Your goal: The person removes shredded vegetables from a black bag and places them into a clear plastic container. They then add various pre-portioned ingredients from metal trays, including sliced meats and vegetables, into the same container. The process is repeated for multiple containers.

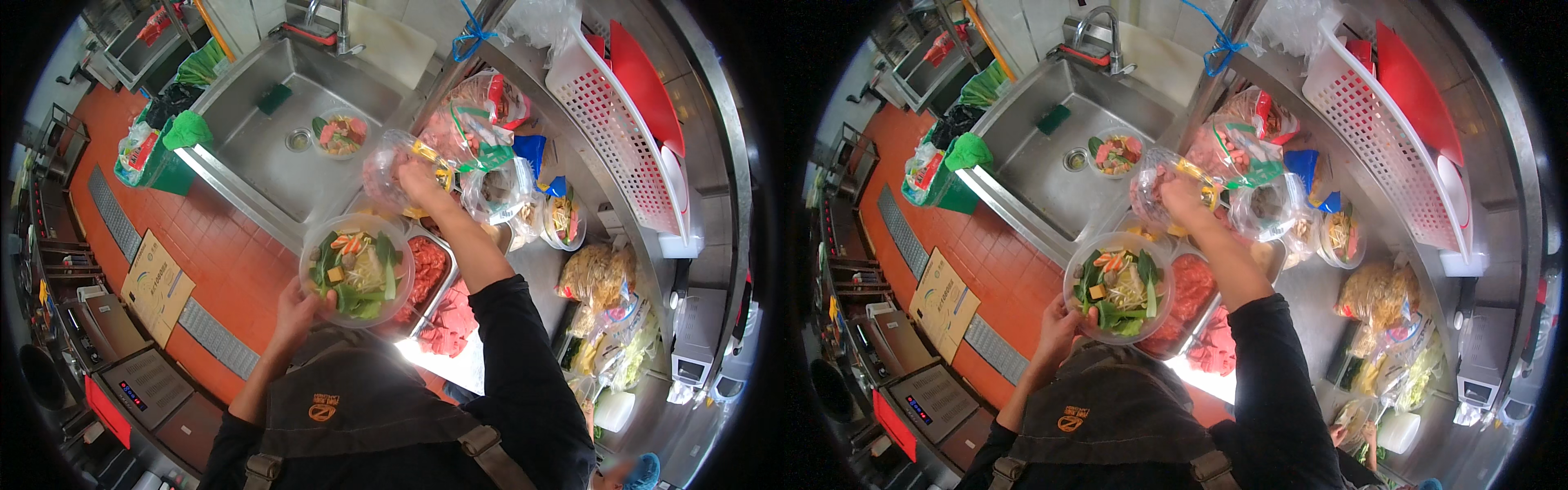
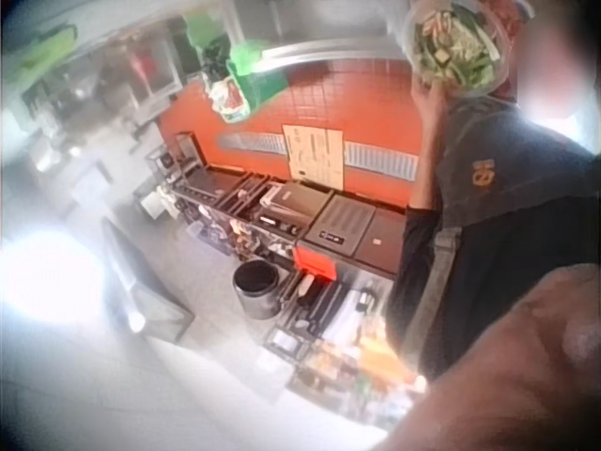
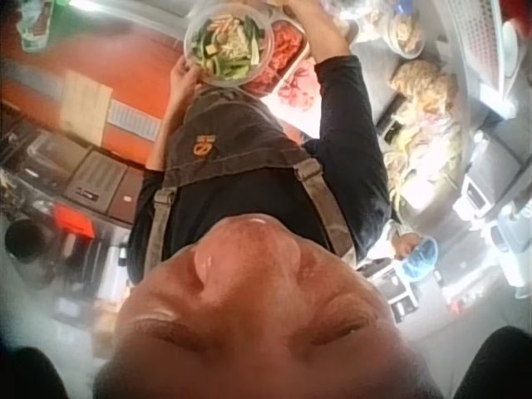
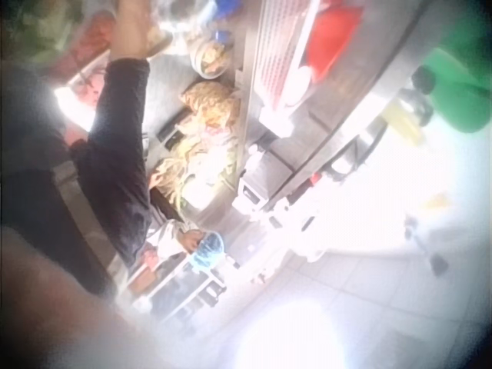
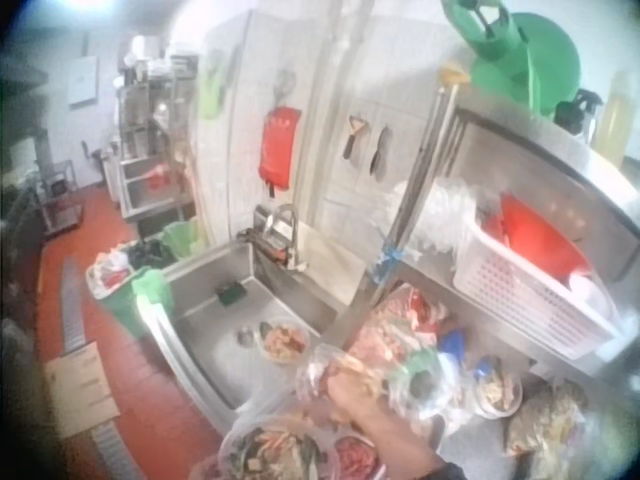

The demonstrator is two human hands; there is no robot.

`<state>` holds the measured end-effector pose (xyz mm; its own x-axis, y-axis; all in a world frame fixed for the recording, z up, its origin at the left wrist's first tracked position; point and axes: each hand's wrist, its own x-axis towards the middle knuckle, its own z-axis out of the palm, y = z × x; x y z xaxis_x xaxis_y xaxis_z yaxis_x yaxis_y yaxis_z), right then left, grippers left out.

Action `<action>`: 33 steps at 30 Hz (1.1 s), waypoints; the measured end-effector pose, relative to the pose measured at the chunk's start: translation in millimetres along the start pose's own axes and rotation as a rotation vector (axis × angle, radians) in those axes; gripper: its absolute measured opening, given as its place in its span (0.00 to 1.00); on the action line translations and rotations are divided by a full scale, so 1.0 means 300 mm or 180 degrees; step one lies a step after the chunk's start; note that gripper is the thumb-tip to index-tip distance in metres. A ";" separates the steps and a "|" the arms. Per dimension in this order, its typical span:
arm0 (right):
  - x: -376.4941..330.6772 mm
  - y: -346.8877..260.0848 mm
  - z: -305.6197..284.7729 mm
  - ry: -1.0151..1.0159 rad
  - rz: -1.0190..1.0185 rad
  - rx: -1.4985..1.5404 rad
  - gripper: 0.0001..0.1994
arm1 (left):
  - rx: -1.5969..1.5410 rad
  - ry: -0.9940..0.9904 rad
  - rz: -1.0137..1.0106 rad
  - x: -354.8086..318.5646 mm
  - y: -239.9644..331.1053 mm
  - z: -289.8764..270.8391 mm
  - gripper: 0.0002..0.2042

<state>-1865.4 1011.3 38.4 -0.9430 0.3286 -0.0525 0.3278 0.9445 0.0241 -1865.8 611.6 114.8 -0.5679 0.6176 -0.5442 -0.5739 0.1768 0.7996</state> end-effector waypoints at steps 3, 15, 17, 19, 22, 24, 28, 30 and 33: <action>0.001 -0.004 0.027 0.0306 -0.0186 0.0288 0.13 | -0.0076 0.0061 -0.0001 0.000 0.001 0.000 0.23; -0.014 0.073 -0.092 -0.0672 0.1309 0.3789 0.11 | 0.0000 0.0150 0.0110 0.004 0.035 -0.004 0.22; -0.045 0.102 -0.132 -0.0782 0.1450 0.4678 0.12 | -0.0102 0.0159 0.0153 0.014 0.035 0.003 0.22; -0.080 0.129 -0.157 -0.0871 0.1892 0.5943 0.11 | -0.0046 0.0131 0.0205 0.025 0.033 0.012 0.22; -0.134 0.166 -0.183 -0.0819 0.1571 0.6745 0.12 | 0.0074 0.0065 0.0214 0.051 0.035 0.016 0.23; -0.172 0.185 -0.197 -0.0792 0.1381 0.6945 0.13 | 0.0105 0.0026 0.0212 0.070 0.035 0.020 0.23; -0.206 0.187 -0.232 -0.0799 0.1205 0.7103 0.13 | 0.0045 -0.0013 0.0218 0.099 0.028 0.035 0.23; -0.216 0.170 -0.256 -0.0505 0.1562 0.7172 0.12 | 0.0047 -0.0021 0.0215 0.109 0.028 0.045 0.23; -0.243 0.147 -0.320 -0.0548 0.1421 0.6762 0.13 | 0.0082 -0.0063 0.0205 0.119 0.033 0.059 0.23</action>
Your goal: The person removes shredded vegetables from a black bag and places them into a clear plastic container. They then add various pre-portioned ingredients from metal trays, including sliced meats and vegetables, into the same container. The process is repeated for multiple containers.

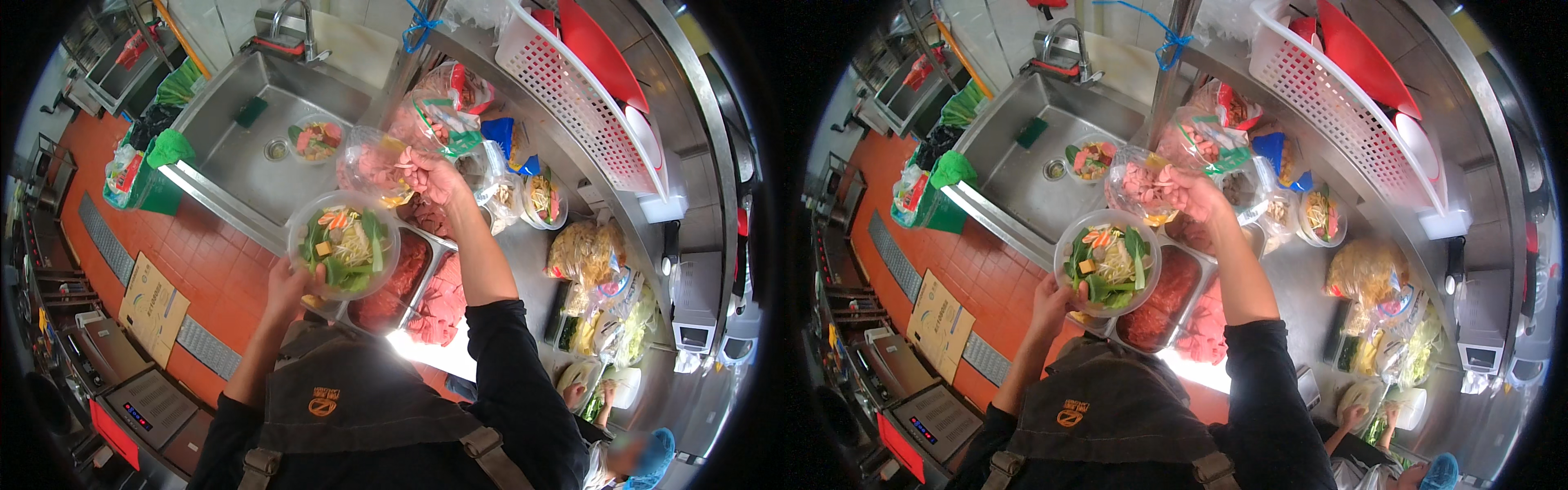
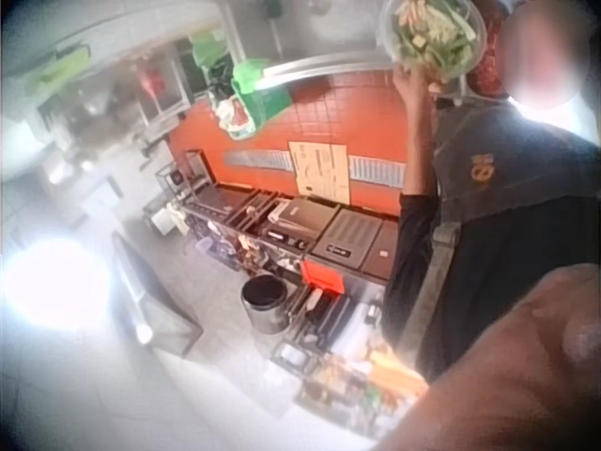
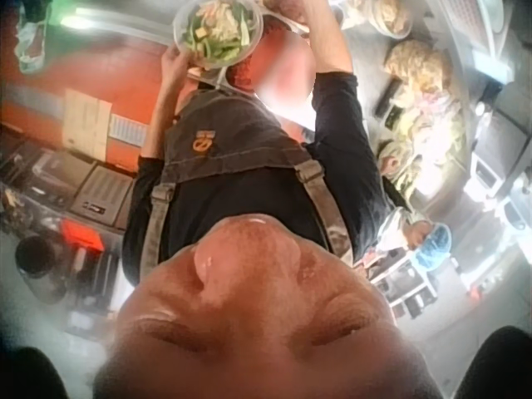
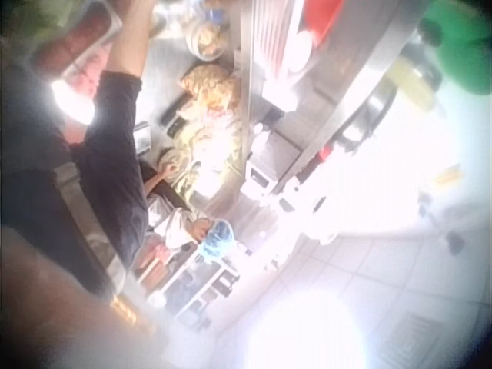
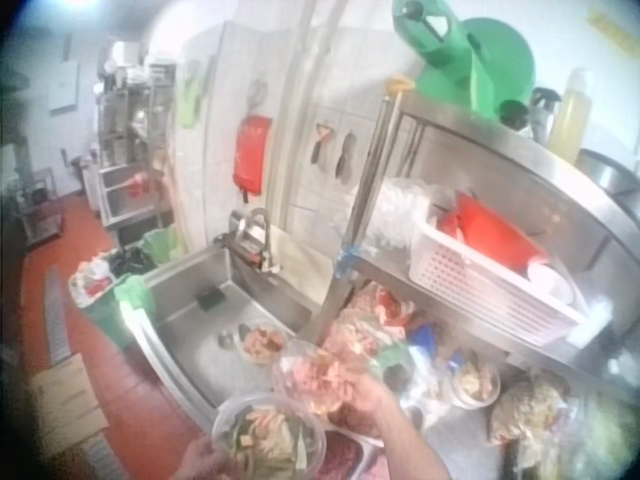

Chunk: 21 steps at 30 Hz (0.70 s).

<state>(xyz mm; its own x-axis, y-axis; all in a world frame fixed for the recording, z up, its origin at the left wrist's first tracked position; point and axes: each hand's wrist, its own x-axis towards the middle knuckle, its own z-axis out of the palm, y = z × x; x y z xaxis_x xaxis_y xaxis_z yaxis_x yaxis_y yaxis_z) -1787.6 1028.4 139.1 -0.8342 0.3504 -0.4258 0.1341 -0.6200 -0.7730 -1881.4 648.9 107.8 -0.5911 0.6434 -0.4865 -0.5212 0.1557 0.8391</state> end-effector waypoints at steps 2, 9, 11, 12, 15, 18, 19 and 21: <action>-0.056 -0.015 0.045 -0.0420 -0.0095 -0.0154 0.12 | 0.0001 -0.0070 -0.0083 -0.005 0.005 0.002 0.23; -0.264 0.122 0.265 -0.1103 -0.0234 -0.3477 0.12 | -0.0371 0.0023 0.0049 -0.014 -0.012 0.034 0.24; -0.298 0.159 0.253 -0.1175 -0.1010 -0.3891 0.12 | -0.0111 0.0092 -0.0043 -0.016 -0.014 0.023 0.24; -0.316 0.173 0.218 -0.0838 -0.0917 -0.3593 0.11 | -0.0046 0.0094 -0.0097 -0.020 -0.018 0.018 0.23; -0.321 0.199 0.030 0.0478 -0.0096 -0.2422 0.10 | 0.0001 0.0110 0.0060 -0.037 -0.035 0.002 0.21; -0.260 0.242 -0.231 0.1702 0.0231 -0.2682 0.08 | 0.0115 0.0269 0.0135 -0.071 -0.049 -0.023 0.19; -0.241 0.259 -0.317 0.1700 0.0178 -0.4120 0.09 | 0.0198 0.0324 0.0197 -0.083 -0.054 -0.029 0.19; -0.226 0.308 -0.463 0.2179 0.0708 -0.5219 0.13 | 0.0176 0.0418 0.0058 -0.106 -0.059 -0.046 0.19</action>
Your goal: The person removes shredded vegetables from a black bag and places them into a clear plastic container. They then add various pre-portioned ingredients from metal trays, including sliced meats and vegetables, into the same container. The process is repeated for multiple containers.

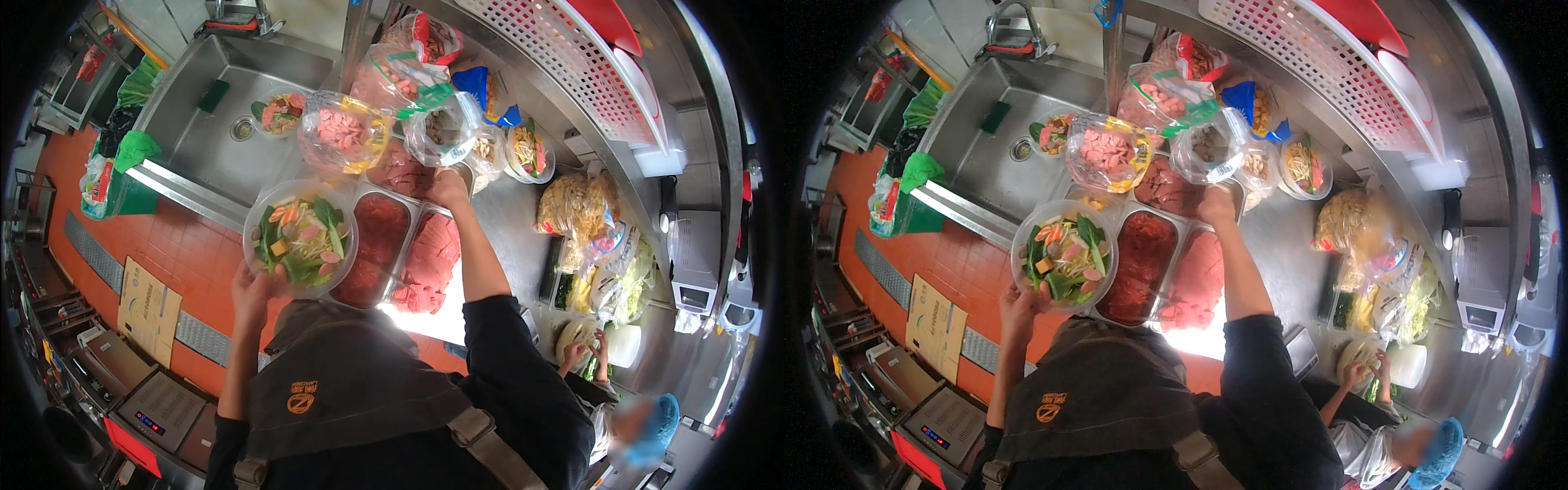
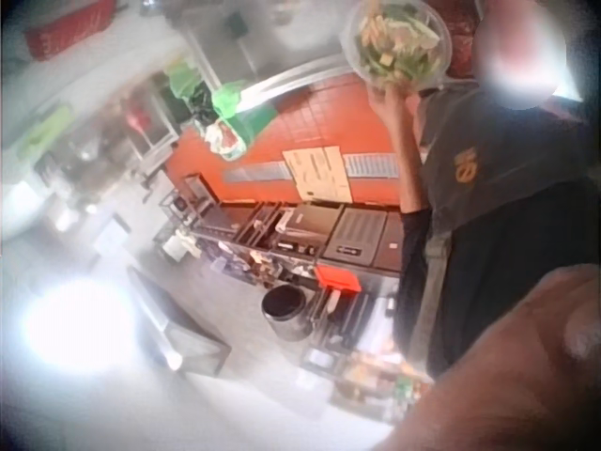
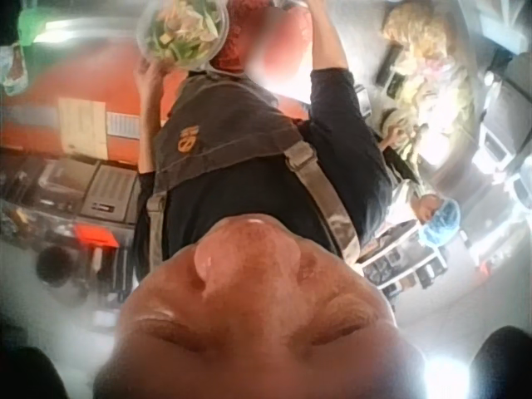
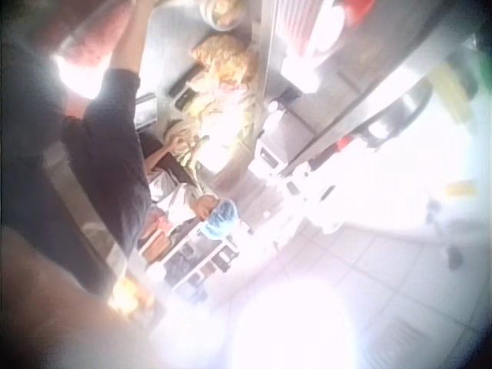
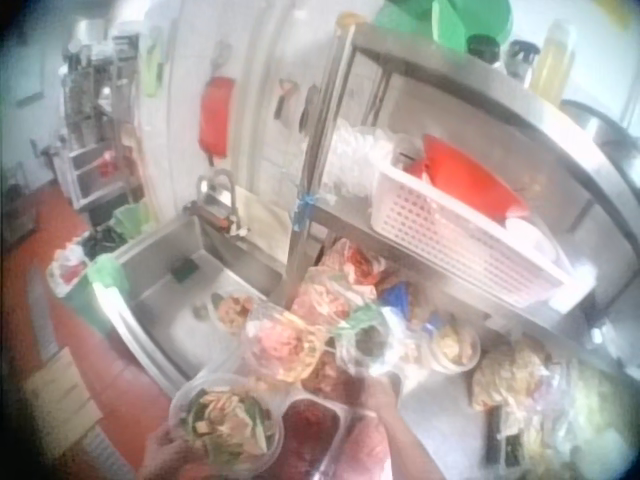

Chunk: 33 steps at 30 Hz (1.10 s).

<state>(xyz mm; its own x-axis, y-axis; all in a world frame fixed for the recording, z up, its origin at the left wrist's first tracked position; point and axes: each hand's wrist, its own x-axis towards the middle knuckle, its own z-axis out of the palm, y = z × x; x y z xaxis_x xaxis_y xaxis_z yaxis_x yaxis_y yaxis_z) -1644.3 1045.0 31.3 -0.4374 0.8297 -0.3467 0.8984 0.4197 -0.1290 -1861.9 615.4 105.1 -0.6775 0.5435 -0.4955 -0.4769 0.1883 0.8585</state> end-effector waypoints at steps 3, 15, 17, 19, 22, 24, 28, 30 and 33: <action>0.084 0.121 0.097 0.0456 -0.0145 0.0348 0.14 | -0.0040 0.0047 -0.0099 -0.028 -0.011 -0.014 0.18; 0.340 0.231 0.392 0.0750 0.0239 0.2201 0.13 | -0.0141 0.0031 -0.0348 -0.100 -0.019 0.036 0.17; 0.319 0.219 0.364 0.0718 0.0129 0.2342 0.13 | -0.0194 0.0008 -0.0338 -0.101 -0.010 0.060 0.17; 0.285 0.199 0.317 0.0327 0.0324 0.2363 0.18 | -0.0205 -0.0015 -0.0294 -0.105 -0.001 0.084 0.17; 0.221 0.156 0.249 0.0195 0.0507 0.3605 0.15 | 0.0162 -0.0110 -0.0361 -0.106 0.019 0.099 0.17; 0.185 0.130 0.217 0.0149 0.0669 0.4733 0.12 | 0.0272 -0.0128 -0.0301 -0.107 0.016 0.115 0.17; 0.149 0.118 0.200 0.0056 0.0524 0.4330 0.13 | 0.0455 -0.0143 -0.0320 -0.102 0.007 0.142 0.16; 0.155 0.126 0.207 -0.0061 0.0382 0.4434 0.12 | 0.0394 -0.0185 -0.0302 -0.105 0.004 0.157 0.16; 0.179 0.142 0.221 -0.0063 0.0259 0.3886 0.11 | 0.0457 -0.0143 -0.0331 -0.122 -0.004 0.191 0.16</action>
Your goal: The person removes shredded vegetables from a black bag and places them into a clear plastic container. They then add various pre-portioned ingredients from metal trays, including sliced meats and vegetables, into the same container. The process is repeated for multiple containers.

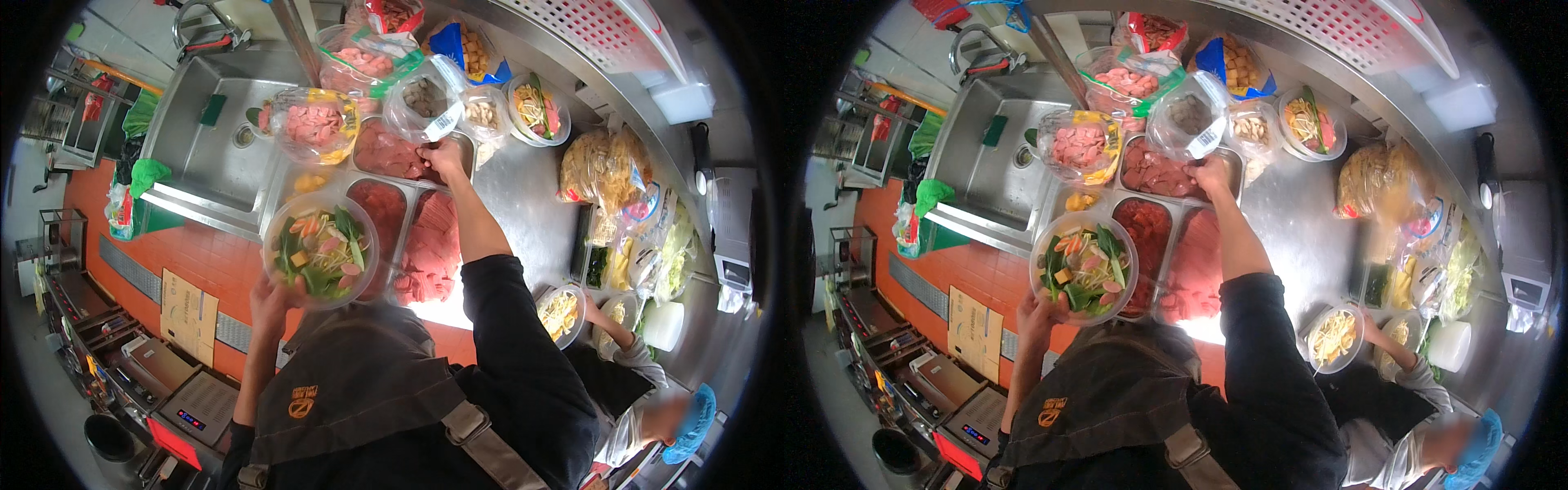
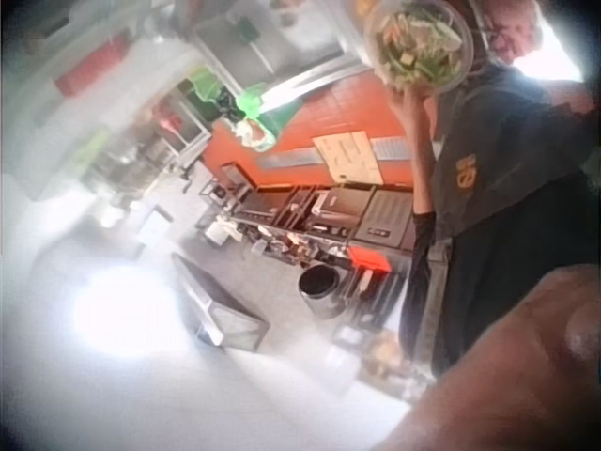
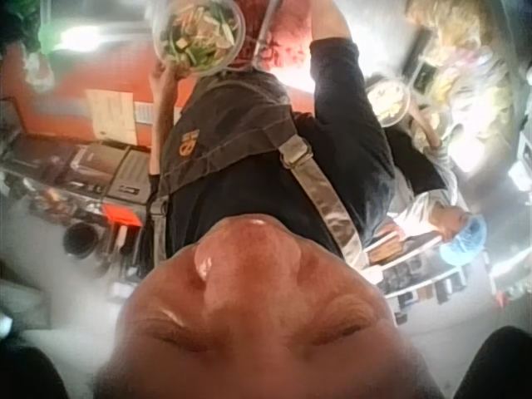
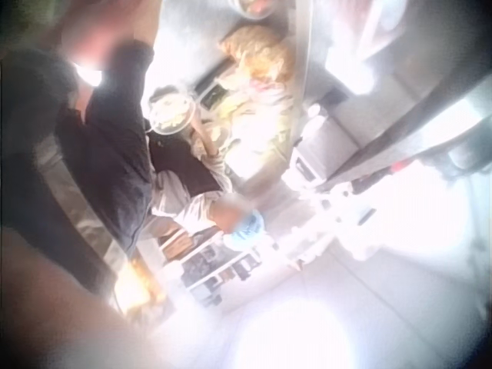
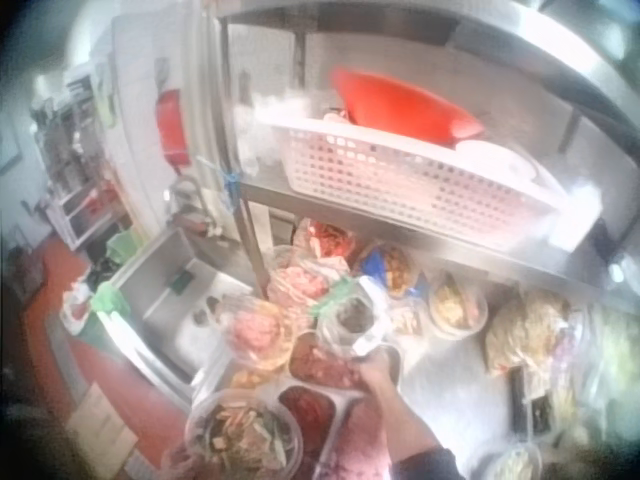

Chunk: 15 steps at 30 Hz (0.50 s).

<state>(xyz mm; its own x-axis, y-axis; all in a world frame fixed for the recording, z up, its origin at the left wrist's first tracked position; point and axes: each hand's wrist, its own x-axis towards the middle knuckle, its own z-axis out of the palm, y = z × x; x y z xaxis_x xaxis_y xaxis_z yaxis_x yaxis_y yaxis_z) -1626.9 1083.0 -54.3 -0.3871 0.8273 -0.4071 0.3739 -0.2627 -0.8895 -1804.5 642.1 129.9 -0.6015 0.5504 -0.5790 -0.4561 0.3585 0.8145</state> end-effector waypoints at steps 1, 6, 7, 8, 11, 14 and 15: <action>0.010 0.003 -0.002 0.0038 -0.0049 -0.0334 0.11 | 0.0014 -0.0018 0.0040 -0.004 -0.001 0.014 0.16; 0.013 -0.002 -0.033 -0.0106 -0.0185 -0.0645 0.11 | 0.0032 -0.0033 0.0004 -0.032 -0.001 0.065 0.17; 0.001 -0.005 -0.047 -0.0054 -0.0190 -0.0189 0.10 | -0.0054 -0.0064 -0.0005 -0.042 -0.004 0.069 0.18; -0.012 -0.009 -0.059 -0.0110 -0.0161 -0.0382 0.09 | -0.0082 -0.0070 -0.0049 -0.050 -0.008 0.074 0.19; -0.037 -0.033 -0.096 -0.0356 -0.0232 -0.0610 0.06 | -0.0233 -0.0098 -0.0054 -0.061 -0.020 0.083 0.20; -0.054 -0.046 -0.136 -0.0663 0.0431 0.1176 0.05 | -0.0288 -0.0034 0.0004 -0.069 -0.035 0.090 0.19; -0.057 -0.045 -0.149 -0.0892 0.0857 0.1758 0.05 | -0.0224 -0.0035 0.0003 -0.062 -0.037 0.091 0.19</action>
<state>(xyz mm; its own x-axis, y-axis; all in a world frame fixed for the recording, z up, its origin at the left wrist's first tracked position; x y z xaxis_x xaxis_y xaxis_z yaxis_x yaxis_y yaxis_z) -1587.6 1094.5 -26.1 -0.5726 0.5570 -0.6016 0.0309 -0.7186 -0.6947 -1770.3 648.3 132.7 -0.5950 0.5590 -0.5775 -0.5006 0.3043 0.8104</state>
